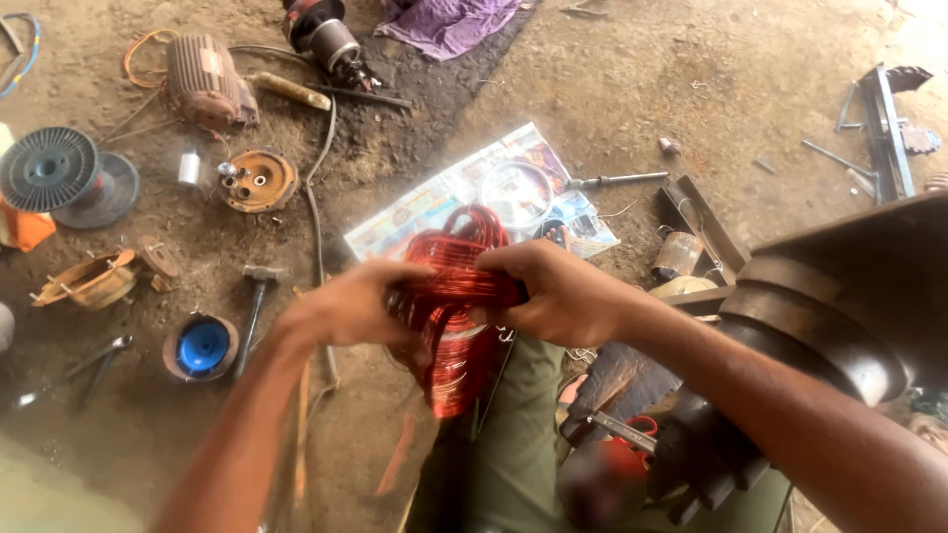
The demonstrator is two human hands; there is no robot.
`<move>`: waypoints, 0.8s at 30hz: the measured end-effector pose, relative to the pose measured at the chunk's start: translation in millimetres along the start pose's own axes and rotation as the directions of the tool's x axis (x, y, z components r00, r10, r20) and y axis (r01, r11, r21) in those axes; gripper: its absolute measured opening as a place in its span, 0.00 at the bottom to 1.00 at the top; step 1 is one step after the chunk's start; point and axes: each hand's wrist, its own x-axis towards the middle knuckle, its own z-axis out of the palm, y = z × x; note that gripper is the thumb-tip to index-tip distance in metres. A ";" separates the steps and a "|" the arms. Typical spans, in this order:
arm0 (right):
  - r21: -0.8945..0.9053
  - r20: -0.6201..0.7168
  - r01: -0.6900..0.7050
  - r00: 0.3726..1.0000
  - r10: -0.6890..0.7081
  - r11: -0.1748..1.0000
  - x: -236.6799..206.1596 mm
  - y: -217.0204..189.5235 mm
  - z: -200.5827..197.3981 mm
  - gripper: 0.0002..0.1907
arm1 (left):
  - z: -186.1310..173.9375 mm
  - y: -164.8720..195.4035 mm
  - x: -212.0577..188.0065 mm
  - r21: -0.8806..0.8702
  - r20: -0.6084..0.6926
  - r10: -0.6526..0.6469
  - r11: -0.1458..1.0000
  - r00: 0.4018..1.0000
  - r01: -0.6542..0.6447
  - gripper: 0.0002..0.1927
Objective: The person removes a bundle of red copper wire from a cylindrical motor component, then re-wraps the wire around the component by hand. The person adjusts the wire position and tightens the winding while seated on the ground.
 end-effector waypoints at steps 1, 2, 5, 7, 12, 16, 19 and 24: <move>0.000 -0.005 -0.001 1.000 0.001 1.000 -1.0 0.7 -1.1 0.11 | 3.1 2.1 3.5 0.072 -0.008 0.019 0.997 1.000 -0.018 0.36; -0.001 -0.012 0.000 1.000 0.000 1.000 -1.9 1.4 -2.1 0.12 | 6.4 3.3 7.0 0.146 -0.015 0.040 0.989 0.999 -0.038 0.31; 0.004 0.005 -0.005 1.000 0.005 1.000 -3.4 3.8 -2.7 0.11 | 13.9 -0.2 16.5 0.125 -0.086 0.495 0.867 0.865 -0.483 0.27; 0.047 -0.008 0.032 0.999 -0.031 0.998 -4.1 6.3 -1.9 0.12 | 16.7 -6.6 22.8 0.154 -0.116 0.581 0.812 0.806 -0.563 0.24; -0.013 -0.043 -0.010 0.999 0.009 1.000 -9.2 10.2 1.5 0.12 | 35.5 -23.2 36.0 0.337 -0.356 0.617 0.785 0.702 -0.520 0.14; -0.024 -0.100 0.002 0.995 -0.004 1.000 -20.6 5.3 0.7 0.16 | 53.1 -20.1 44.8 0.519 -0.550 0.703 0.710 0.450 -0.476 0.19; -0.005 -0.119 -0.031 0.992 0.030 1.000 -29.5 -2.1 -3.4 0.16 | 58.1 -11.4 47.2 0.574 -0.596 0.708 0.706 0.380 -0.415 0.20; 0.002 -0.113 0.038 0.993 -0.038 0.999 -38.2 -7.4 -11.4 0.13 | 65.8 -0.4 46.3 0.491 -0.654 0.636 0.769 0.411 -0.409 0.23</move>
